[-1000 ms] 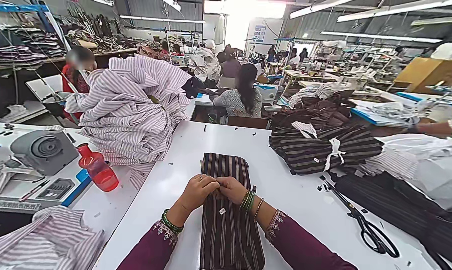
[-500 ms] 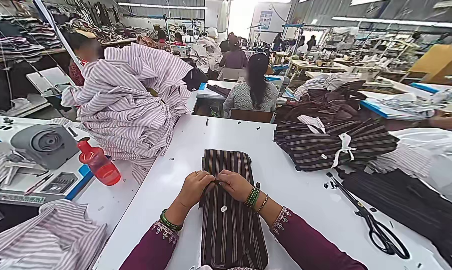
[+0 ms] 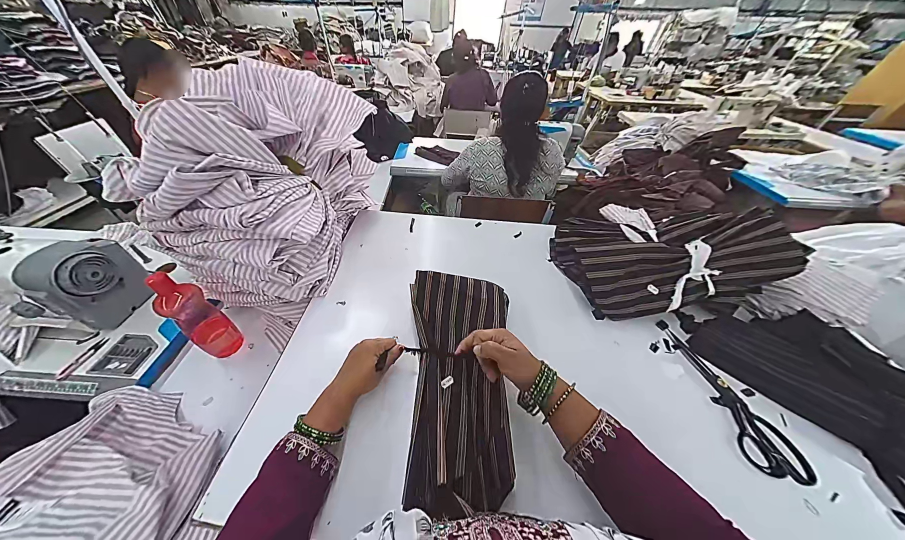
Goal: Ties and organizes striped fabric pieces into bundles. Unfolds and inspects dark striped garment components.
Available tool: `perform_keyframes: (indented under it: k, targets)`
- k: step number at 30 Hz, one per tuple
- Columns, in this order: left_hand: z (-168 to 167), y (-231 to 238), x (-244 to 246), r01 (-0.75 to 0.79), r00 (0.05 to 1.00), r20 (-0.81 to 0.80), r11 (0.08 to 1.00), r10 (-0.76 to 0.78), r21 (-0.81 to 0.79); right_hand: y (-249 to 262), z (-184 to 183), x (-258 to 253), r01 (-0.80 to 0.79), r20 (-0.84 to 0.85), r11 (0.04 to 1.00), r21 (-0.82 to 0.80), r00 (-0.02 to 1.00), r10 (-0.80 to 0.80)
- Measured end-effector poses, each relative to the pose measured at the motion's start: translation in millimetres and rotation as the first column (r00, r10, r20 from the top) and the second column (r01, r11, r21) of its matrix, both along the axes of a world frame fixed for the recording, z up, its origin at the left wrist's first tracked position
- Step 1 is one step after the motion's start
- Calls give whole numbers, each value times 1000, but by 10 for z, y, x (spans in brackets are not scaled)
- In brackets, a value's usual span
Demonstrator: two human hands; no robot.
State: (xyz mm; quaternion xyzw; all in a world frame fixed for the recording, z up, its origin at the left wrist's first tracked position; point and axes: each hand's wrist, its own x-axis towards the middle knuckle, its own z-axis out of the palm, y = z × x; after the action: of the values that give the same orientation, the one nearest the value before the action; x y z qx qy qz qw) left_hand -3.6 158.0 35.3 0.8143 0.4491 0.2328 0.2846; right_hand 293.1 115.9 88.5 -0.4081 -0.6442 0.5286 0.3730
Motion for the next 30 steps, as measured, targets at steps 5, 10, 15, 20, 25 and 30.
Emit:
perform_keyframes:
  k: [5, 10, 15, 20, 25, 30]
  targets:
    - [-38, 7, -266, -16, 993, 116, 993, 30, -118, 69, -214, 344, 61, -98, 997, -43, 993, -65]
    - [13, -37, -8, -139, 954, 213, 943, 209, -304, 22, -248, 140, 180, -206, 972, -153, 956, -210]
    - [301, -213, 509, -185, 970, 46, 852, 237, -490, -37, -441, -7, 432, -73, 886, 171, 902, -426]
    - [308, -402, 796, -227, 970, -34, 840, 242, -492, -254, -674, 157, 331, 179, 778, 534, 856, -486]
    - [56, -447, 642, 22, 892, 386, 829, 236, -559, -255, -700, 415, 221, 395, 799, 559, 776, -491]
    - [125, -484, 566, 194, 859, 488, 784, 154, -589, -81, -613, 395, 179, 520, 812, 555, 687, -507]
